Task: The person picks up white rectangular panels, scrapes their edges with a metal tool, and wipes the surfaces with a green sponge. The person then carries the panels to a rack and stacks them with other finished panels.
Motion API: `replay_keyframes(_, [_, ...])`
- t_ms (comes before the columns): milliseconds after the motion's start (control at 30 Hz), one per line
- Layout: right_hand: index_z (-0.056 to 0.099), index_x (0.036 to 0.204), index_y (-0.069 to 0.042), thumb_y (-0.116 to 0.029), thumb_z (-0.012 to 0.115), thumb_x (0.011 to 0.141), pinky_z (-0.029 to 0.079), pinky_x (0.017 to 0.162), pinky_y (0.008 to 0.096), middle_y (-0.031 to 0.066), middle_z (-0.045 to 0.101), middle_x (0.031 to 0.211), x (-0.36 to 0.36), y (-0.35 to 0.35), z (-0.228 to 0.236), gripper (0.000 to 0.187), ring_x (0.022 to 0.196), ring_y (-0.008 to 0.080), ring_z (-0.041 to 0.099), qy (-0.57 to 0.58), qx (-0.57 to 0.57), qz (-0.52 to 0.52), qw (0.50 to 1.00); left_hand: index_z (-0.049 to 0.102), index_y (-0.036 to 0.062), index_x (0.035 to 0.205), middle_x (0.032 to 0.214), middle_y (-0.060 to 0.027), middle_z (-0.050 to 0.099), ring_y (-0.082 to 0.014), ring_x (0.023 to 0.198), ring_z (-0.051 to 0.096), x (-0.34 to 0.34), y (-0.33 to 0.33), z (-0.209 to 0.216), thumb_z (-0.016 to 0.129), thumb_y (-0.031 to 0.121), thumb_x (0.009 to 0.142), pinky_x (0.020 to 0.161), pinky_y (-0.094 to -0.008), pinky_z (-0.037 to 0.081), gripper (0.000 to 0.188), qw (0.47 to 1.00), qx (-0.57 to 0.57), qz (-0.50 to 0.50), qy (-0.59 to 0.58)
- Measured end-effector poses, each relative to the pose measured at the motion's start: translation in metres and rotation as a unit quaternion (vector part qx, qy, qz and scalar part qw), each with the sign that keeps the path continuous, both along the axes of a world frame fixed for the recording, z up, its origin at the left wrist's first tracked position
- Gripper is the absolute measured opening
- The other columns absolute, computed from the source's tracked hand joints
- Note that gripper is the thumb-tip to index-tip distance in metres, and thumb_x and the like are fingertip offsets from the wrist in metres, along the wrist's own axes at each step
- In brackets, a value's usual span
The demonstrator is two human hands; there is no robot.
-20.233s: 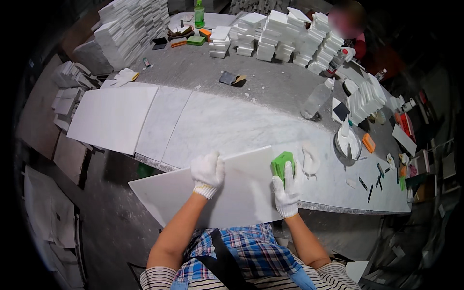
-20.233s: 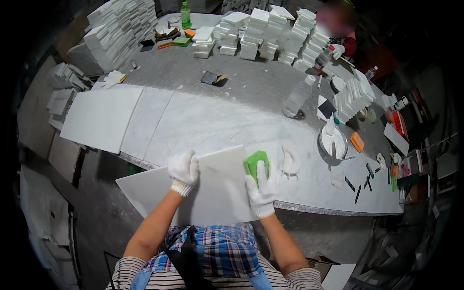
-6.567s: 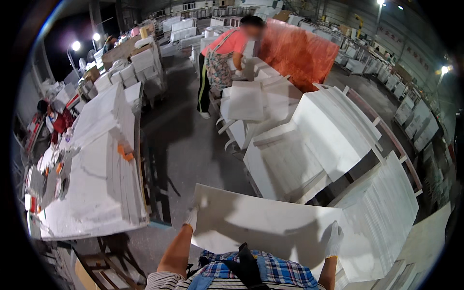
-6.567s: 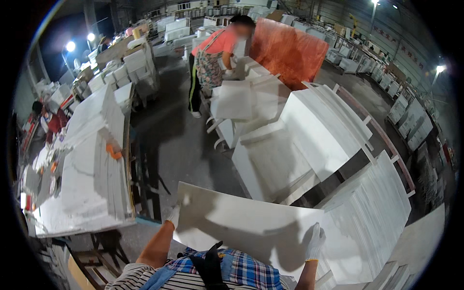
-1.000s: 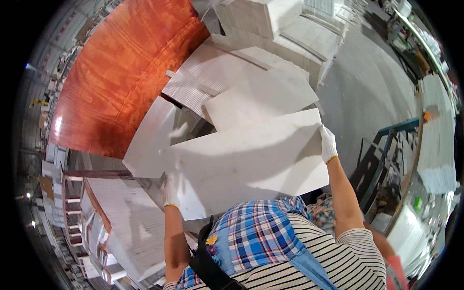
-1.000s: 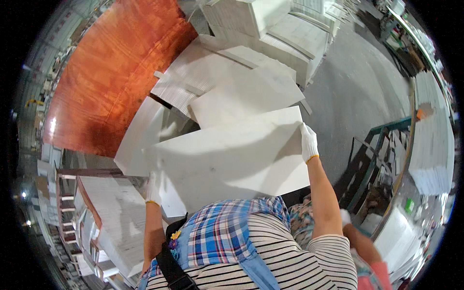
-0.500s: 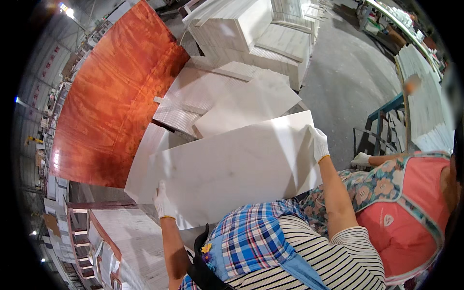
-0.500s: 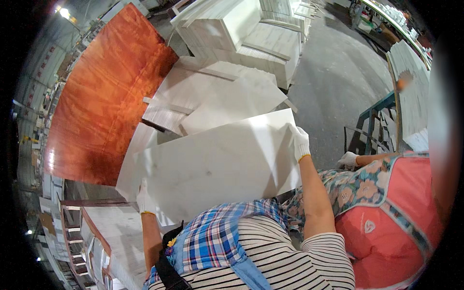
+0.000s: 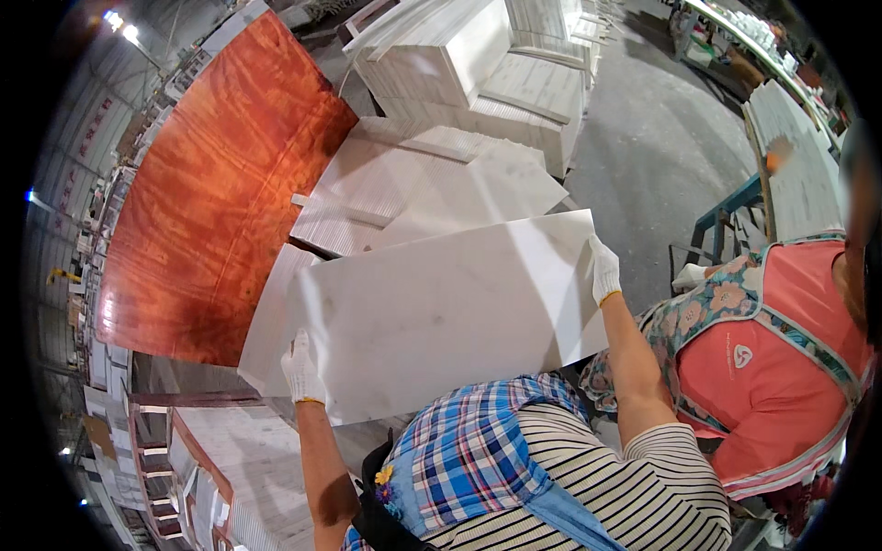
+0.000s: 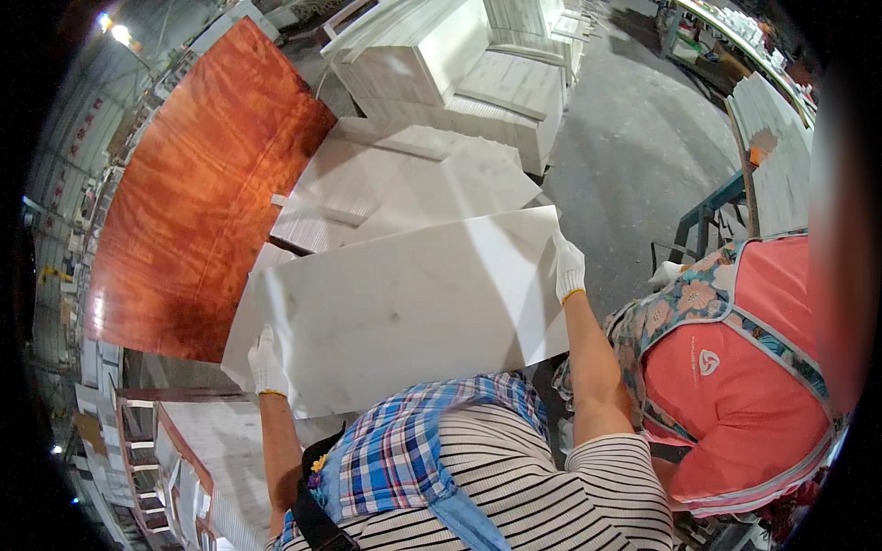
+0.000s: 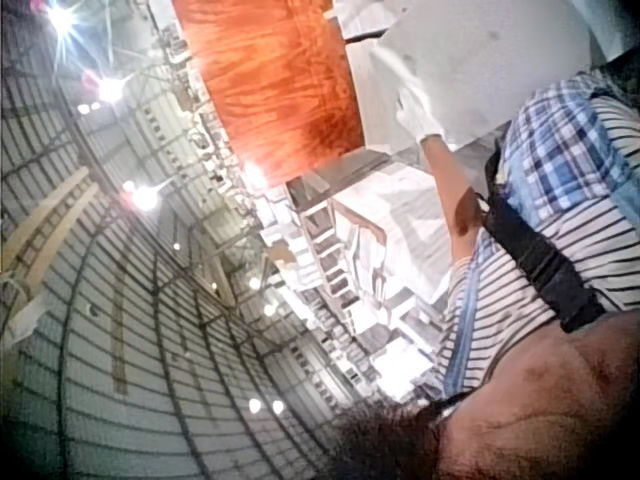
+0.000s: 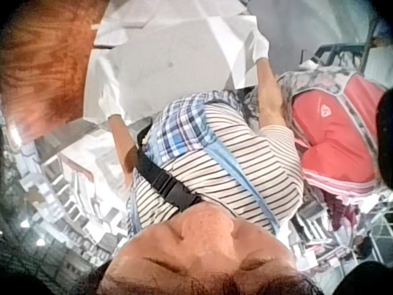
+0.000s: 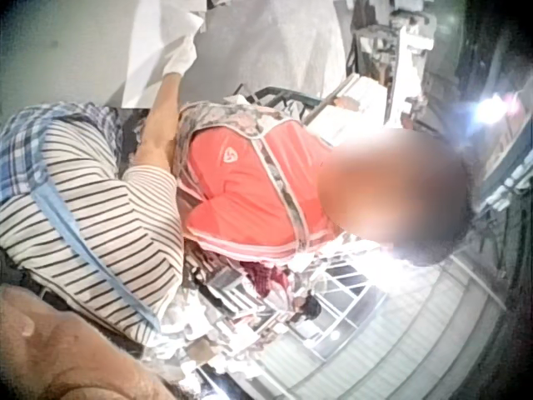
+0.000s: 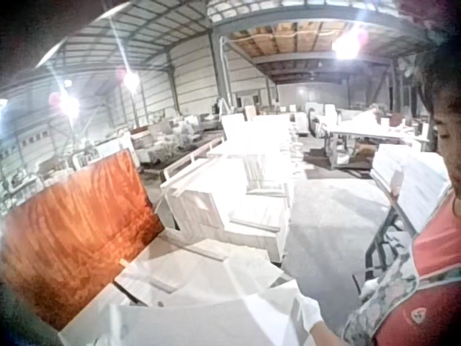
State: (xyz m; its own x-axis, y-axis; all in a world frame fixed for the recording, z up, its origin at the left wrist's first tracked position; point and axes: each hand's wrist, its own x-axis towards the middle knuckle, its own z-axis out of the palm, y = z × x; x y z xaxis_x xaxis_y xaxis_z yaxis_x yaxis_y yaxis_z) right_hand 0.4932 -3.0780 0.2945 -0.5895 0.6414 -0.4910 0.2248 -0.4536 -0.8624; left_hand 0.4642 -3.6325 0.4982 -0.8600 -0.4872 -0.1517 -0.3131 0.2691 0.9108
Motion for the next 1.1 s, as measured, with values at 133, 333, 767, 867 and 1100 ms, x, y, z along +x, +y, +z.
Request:
replay_keyframes(133, [0.069, 0.082, -0.004, -0.038, 0.066, 0.092, 0.036, 0.063, 0.0269, -0.0061, 0.049, 0.074, -0.001, 0.003, 0.019, 0.036, 0.069, 0.0067, 0.042, -0.008, -0.017, -0.011, 1.0, 0.068, -0.0022, 0.099, 0.09, -0.0023, 0.063, -0.0116, 0.079, 0.056, -0.009, 0.005, 0.0, 0.062, 0.031, 0.096, 0.071, -0.0289, 0.048, 0.034, 0.999, 0.038, -0.023, -0.009])
replay_keyframes(333, [0.07, 0.088, -0.002, -0.04, 0.068, 0.091, 0.038, 0.062, 0.0265, -0.0052, 0.053, 0.076, 0.002, 0.013, 0.017, 0.039, 0.07, 0.0067, 0.045, -0.024, 0.026, 0.004, 0.999, 0.068, -0.0024, 0.098, 0.087, -0.001, 0.061, -0.0111, 0.075, 0.053, -0.017, -0.008, -0.021, 0.063, 0.03, 0.096, 0.068, -0.0282, 0.046, 0.033, 1.0, 0.018, -0.004, -0.013])
replay_keyframes(767, [0.065, 0.11, 0.0, -0.057, 0.071, 0.082, 0.05, 0.078, 0.0345, 0.0124, 0.07, 0.093, 0.008, 0.016, 0.016, 0.063, 0.087, 0.0237, 0.066, -0.114, 0.254, 0.103, 0.955, 0.064, -0.0002, 0.081, 0.072, 0.0016, 0.054, -0.0118, 0.065, 0.047, -0.014, 0.018, -0.021, 0.066, 0.03, 0.094, 0.062, -0.0314, 0.042, 0.033, 0.997, 0.006, 0.038, 0.069])
replay_keyframes(867, [0.051, 0.135, -0.003, -0.066, 0.07, 0.076, 0.048, 0.094, 0.0412, 0.0215, 0.067, 0.115, 0.009, 0.005, 0.04, 0.089, 0.11, 0.0341, 0.064, -0.165, 0.297, 0.127, 0.932, 0.061, -0.0005, 0.075, 0.067, 0.0005, 0.052, -0.012, 0.063, 0.046, -0.012, 0.035, -0.013, 0.066, 0.032, 0.093, 0.06, -0.0321, 0.041, 0.038, 0.996, -0.04, 0.046, 0.072])
replay_keyframes(1100, [0.021, 0.155, -0.009, -0.079, 0.068, 0.065, 0.043, 0.103, 0.047, 0.0255, 0.049, 0.14, -0.002, 0.005, 0.056, 0.124, 0.127, 0.04, 0.052, -0.247, 0.301, 0.213, 0.896, 0.056, 0.0006, 0.069, 0.062, -0.0004, 0.048, -0.0118, 0.06, 0.044, -0.007, 0.044, -0.003, 0.065, 0.031, 0.092, 0.058, -0.0332, 0.039, 0.039, 0.993, -0.066, 0.059, 0.077])
